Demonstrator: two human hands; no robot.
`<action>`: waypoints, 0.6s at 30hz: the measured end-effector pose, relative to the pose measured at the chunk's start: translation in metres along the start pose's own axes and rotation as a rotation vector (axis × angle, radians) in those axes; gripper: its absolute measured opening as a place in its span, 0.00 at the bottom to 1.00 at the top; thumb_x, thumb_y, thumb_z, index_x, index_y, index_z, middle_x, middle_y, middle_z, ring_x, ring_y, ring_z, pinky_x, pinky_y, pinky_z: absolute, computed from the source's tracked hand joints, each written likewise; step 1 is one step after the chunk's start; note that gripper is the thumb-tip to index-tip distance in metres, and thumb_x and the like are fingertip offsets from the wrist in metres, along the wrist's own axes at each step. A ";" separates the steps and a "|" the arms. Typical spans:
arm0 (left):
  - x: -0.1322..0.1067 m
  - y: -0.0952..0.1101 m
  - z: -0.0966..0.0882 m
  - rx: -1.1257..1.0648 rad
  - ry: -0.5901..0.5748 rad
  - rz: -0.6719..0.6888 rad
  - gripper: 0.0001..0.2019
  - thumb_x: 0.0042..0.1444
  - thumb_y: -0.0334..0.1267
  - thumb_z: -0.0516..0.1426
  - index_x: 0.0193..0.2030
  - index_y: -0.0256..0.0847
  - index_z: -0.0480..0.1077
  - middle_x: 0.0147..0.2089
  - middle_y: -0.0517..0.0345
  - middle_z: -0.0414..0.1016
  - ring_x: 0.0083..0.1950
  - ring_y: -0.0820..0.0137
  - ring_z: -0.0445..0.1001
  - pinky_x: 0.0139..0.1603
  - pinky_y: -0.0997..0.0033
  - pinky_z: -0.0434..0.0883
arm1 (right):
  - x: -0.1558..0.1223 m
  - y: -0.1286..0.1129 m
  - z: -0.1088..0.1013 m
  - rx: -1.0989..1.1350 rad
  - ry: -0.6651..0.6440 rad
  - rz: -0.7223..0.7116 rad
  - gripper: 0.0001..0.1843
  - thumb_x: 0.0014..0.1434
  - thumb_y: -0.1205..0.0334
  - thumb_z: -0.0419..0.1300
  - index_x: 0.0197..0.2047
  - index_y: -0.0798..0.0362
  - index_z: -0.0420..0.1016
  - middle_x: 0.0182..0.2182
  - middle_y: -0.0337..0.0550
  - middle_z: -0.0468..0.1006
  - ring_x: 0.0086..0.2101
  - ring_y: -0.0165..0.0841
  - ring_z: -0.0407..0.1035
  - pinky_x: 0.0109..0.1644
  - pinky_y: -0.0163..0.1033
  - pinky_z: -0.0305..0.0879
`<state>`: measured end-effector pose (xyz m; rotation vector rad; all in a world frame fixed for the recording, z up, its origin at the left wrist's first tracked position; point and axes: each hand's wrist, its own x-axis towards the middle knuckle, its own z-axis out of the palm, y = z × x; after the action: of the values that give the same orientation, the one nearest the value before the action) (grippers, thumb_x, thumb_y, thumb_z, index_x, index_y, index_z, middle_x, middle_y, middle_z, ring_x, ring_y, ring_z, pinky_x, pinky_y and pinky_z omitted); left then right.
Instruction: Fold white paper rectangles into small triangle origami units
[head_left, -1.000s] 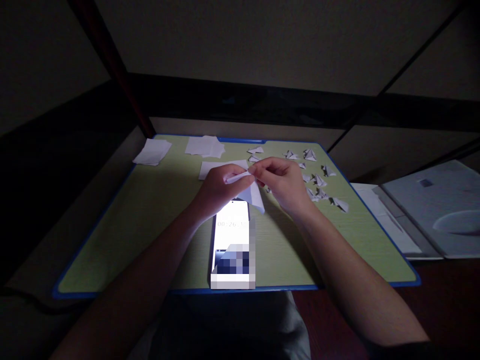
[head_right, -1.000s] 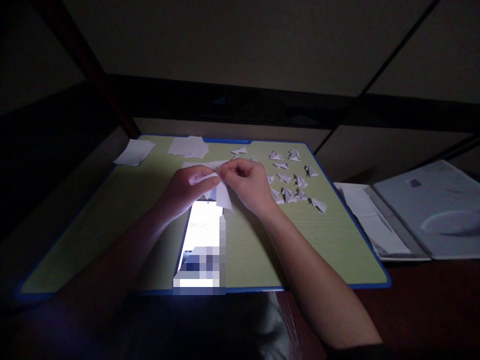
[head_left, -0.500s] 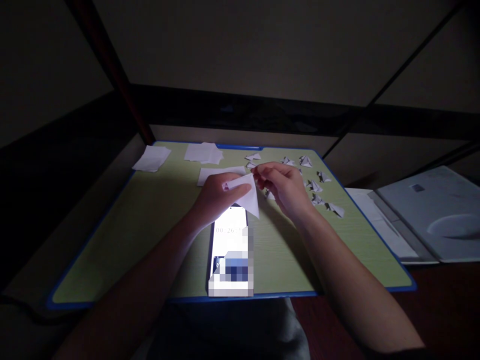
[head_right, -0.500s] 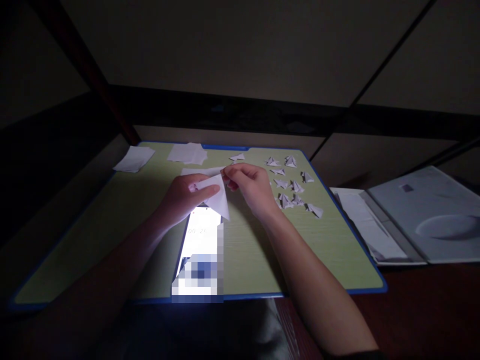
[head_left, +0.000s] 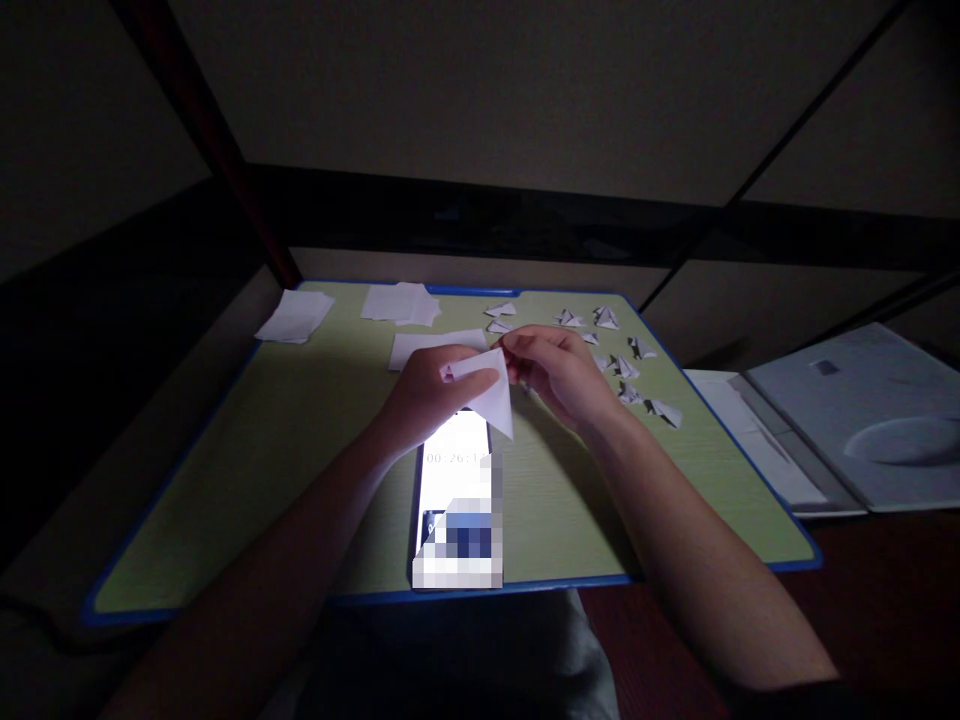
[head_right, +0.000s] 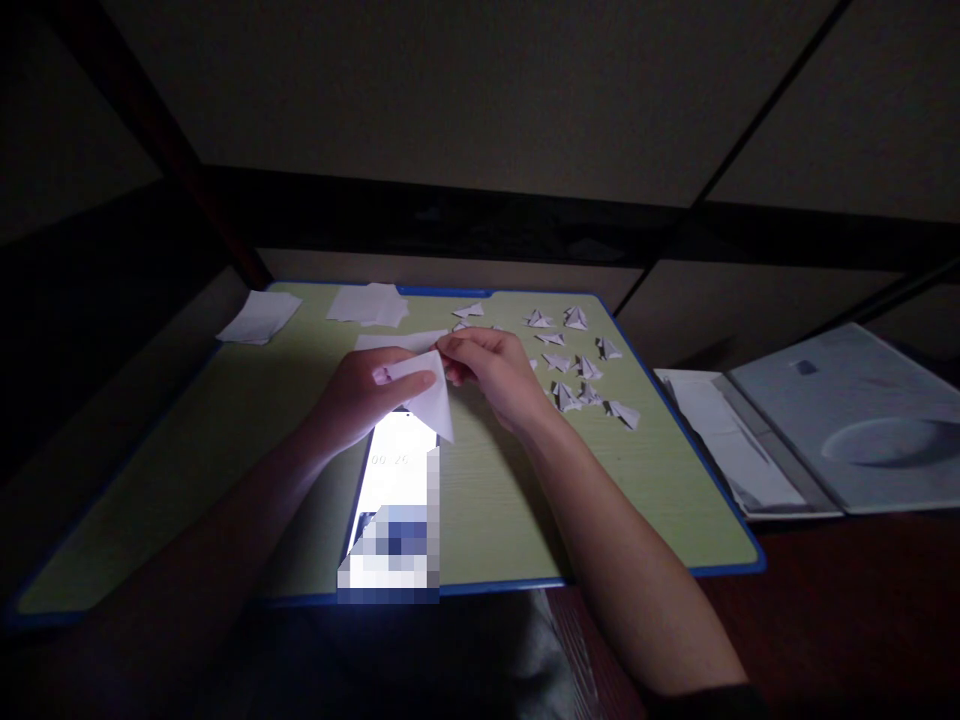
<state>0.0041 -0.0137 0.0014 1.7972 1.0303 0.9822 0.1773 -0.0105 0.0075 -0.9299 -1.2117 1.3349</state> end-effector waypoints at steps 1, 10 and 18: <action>0.000 0.000 0.000 0.003 0.004 0.003 0.09 0.54 0.41 0.61 0.28 0.38 0.74 0.23 0.60 0.71 0.24 0.74 0.66 0.23 0.74 0.60 | 0.000 -0.001 0.001 0.012 -0.010 0.013 0.06 0.47 0.59 0.67 0.24 0.52 0.78 0.20 0.38 0.73 0.23 0.28 0.61 0.27 0.36 0.57; 0.000 0.001 0.001 -0.022 -0.002 0.012 0.07 0.53 0.39 0.61 0.28 0.37 0.75 0.23 0.61 0.71 0.24 0.75 0.66 0.23 0.74 0.60 | -0.001 0.001 -0.003 -0.004 -0.069 0.051 0.08 0.48 0.58 0.69 0.26 0.52 0.77 0.20 0.37 0.71 0.23 0.27 0.61 0.29 0.36 0.58; -0.001 0.004 0.002 -0.002 -0.001 0.035 0.08 0.53 0.39 0.60 0.28 0.37 0.74 0.23 0.62 0.71 0.24 0.75 0.66 0.23 0.74 0.59 | 0.000 0.002 -0.002 0.009 -0.049 0.074 0.14 0.42 0.54 0.75 0.24 0.51 0.77 0.19 0.34 0.72 0.22 0.26 0.61 0.27 0.35 0.57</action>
<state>0.0065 -0.0165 0.0041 1.8189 0.9999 1.0027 0.1793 -0.0101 0.0054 -0.9484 -1.2172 1.4277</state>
